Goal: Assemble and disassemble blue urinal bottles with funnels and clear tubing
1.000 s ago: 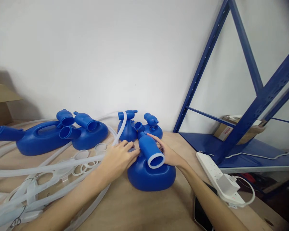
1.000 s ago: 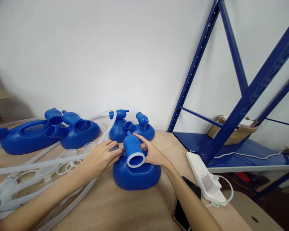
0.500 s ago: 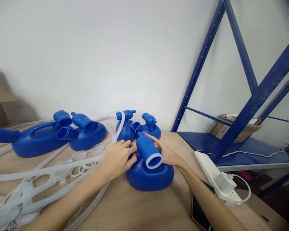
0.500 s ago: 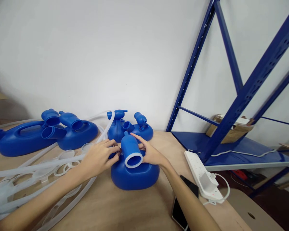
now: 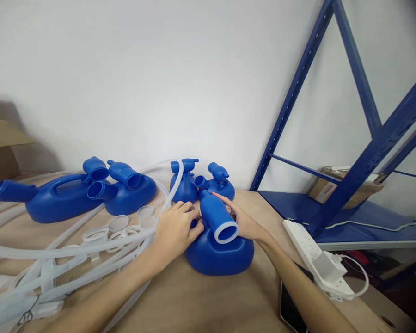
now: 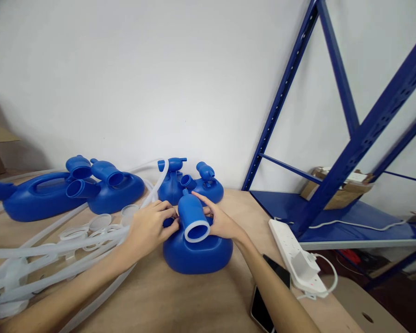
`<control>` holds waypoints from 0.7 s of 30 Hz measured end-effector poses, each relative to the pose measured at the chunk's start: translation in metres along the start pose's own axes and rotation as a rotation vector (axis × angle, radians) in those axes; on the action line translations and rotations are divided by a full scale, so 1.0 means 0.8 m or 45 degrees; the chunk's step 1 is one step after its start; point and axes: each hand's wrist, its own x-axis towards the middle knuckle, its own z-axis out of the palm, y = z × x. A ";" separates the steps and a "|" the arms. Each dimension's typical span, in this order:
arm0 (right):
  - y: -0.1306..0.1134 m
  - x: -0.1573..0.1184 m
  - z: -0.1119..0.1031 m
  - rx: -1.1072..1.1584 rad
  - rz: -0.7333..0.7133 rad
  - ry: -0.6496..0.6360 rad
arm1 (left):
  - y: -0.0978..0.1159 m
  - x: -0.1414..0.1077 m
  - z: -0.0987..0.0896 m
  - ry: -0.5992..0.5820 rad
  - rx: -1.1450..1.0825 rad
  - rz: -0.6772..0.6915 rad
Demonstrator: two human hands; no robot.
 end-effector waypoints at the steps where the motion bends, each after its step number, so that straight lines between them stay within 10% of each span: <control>1: -0.001 0.000 0.000 -0.001 -0.001 0.000 | 0.001 0.000 0.000 0.003 -0.012 -0.004; 21: -0.001 0.000 0.001 -0.013 -0.026 -0.001 | 0.004 0.000 0.000 0.009 0.028 0.010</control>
